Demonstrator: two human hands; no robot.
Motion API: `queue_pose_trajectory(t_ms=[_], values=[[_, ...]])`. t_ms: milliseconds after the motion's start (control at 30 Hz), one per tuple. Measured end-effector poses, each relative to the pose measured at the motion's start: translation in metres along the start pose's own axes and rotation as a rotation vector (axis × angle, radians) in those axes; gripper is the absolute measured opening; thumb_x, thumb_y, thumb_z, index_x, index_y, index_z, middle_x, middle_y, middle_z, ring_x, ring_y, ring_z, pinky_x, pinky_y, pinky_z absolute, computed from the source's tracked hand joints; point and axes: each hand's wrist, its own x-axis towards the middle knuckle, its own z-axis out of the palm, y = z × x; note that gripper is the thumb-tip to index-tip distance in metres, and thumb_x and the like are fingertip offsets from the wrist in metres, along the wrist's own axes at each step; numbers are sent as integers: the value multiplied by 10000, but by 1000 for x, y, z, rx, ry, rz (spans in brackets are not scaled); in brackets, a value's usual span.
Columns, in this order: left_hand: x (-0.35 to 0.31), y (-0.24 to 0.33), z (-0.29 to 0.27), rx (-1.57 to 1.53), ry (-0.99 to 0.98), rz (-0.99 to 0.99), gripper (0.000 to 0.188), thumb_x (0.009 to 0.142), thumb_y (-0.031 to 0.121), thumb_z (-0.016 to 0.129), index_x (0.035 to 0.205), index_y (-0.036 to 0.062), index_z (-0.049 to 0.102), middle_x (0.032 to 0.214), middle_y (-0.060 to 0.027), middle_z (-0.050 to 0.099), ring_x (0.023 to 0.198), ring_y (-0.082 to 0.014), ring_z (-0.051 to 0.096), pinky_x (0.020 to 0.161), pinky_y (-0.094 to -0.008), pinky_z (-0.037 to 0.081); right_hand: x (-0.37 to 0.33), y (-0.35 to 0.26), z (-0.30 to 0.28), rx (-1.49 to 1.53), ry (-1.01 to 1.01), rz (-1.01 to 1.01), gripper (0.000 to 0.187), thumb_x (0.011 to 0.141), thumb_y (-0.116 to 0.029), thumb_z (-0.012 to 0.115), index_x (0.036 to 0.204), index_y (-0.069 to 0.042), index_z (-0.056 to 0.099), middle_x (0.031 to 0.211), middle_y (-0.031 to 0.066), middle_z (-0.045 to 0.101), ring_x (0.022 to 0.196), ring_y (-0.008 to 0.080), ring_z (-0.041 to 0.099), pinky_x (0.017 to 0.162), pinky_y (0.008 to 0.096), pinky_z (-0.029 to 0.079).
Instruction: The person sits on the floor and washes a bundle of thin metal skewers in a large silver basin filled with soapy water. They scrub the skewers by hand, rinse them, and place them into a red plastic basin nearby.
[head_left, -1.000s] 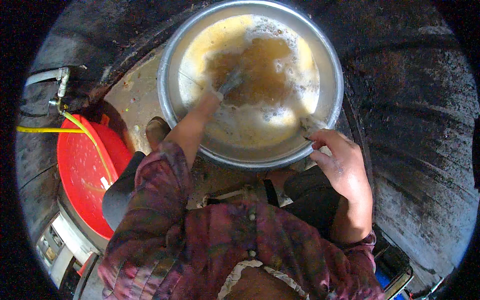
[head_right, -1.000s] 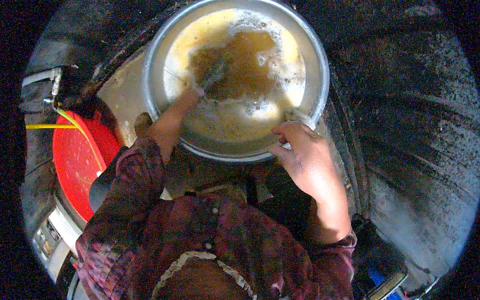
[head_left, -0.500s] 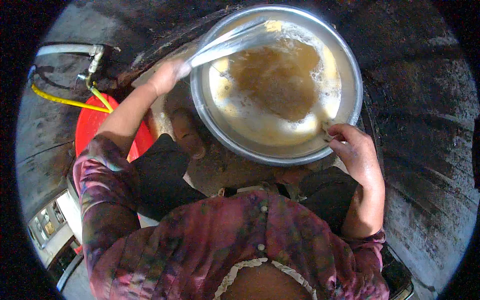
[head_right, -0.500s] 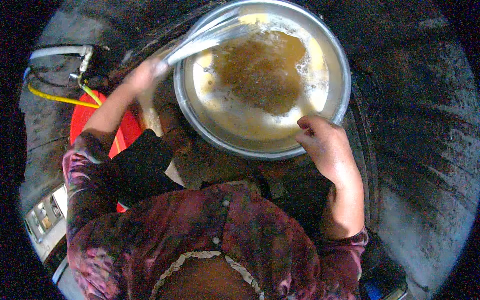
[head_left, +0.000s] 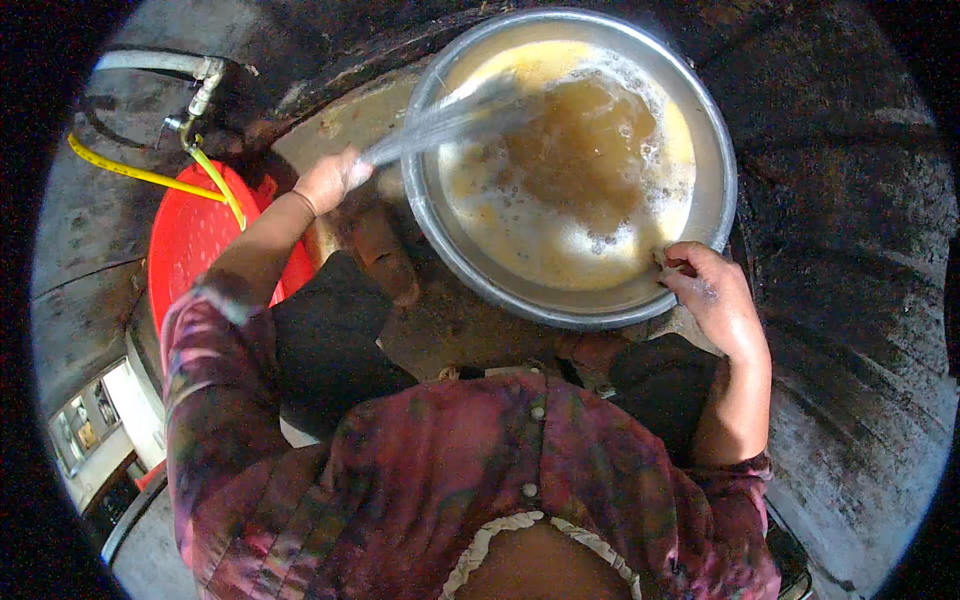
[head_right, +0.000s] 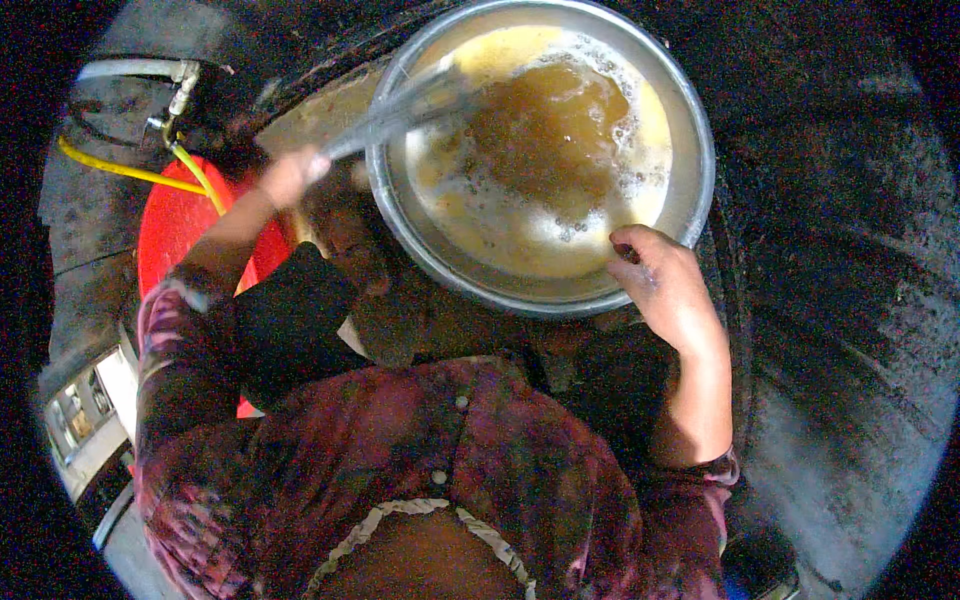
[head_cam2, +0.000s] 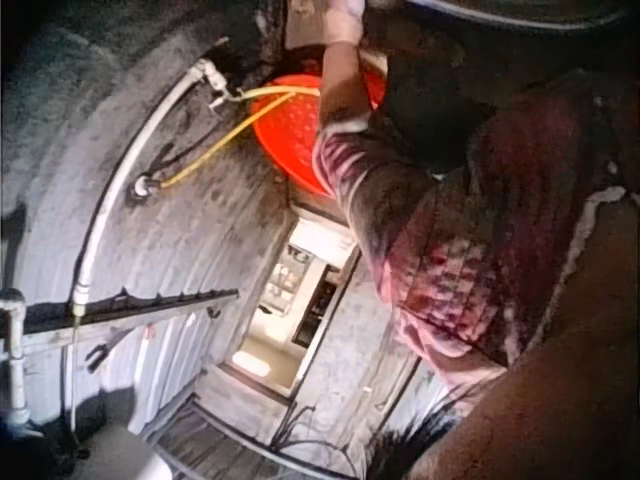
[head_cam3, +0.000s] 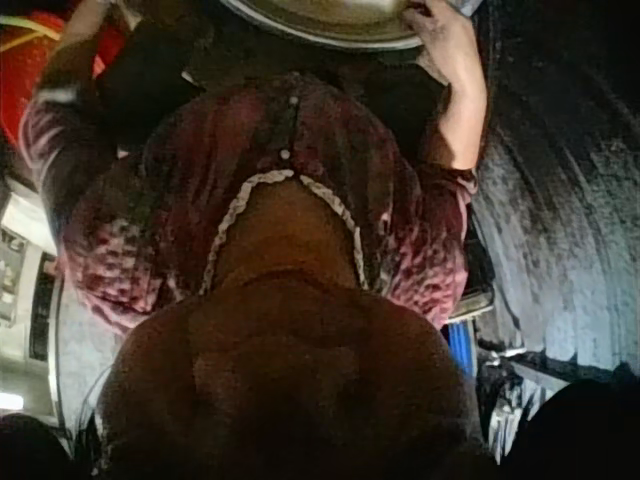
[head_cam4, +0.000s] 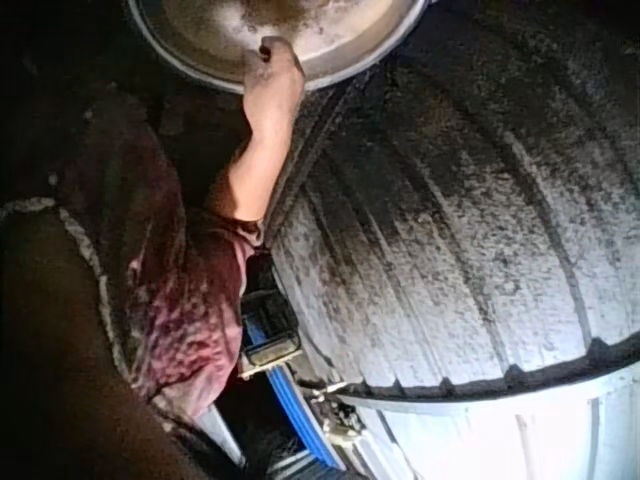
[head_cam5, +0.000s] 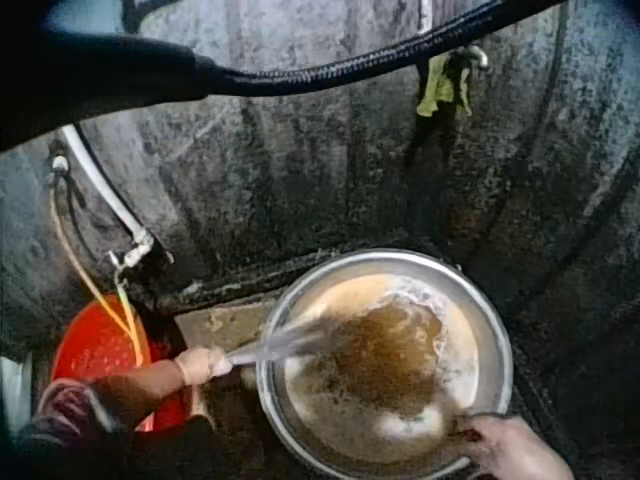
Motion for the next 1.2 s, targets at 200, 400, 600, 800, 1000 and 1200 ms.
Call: queue_pose_trajectory(t_ms=[200,400,600,800,1000,1200], values=[[1,-4,-5,125,-134,-50,393,865,407,374,953,49,509,822,-234,576,820,-408,545,686,-459,425,-8,5,1,-10,-17,-20,233,714,-77,599,926,12,559,841,192,594,778,282,601,683,320,463],[-1,-31,15,-56,0,20,409,856,421,394,897,36,529,811,-240,569,810,-398,546,694,-443,420,-2,4,-6,-7,15,-55,234,706,-66,612,921,13,559,825,193,593,753,292,602,668,322,466],[10,0,0,34,-200,-190,446,850,441,399,944,42,573,840,-220,578,838,-366,541,735,-393,408,-10,4,-5,34,25,-3,225,700,-61,614,904,15,558,808,178,595,748,276,599,675,318,465],[69,61,19,-569,-261,28,368,830,381,499,811,23,584,714,-149,573,623,-250,515,602,-379,400,-3,6,-6,-11,29,-73,246,699,-66,614,926,6,554,819,165,594,756,276,594,675,330,464],[150,127,119,24,-123,509,229,710,141,515,889,45,621,829,-182,591,725,-299,566,695,-360,438,-7,7,-10,-10,40,-65,256,690,-64,606,933,3,562,850,171,588,770,274,589,670,335,464],[164,159,254,-693,11,-96,215,720,185,533,843,31,620,816,-159,605,716,-285,591,606,-378,465,-8,0,-13,8,21,1,301,654,-15,597,949,25,558,841,152,585,733,228,580,667,313,461]])
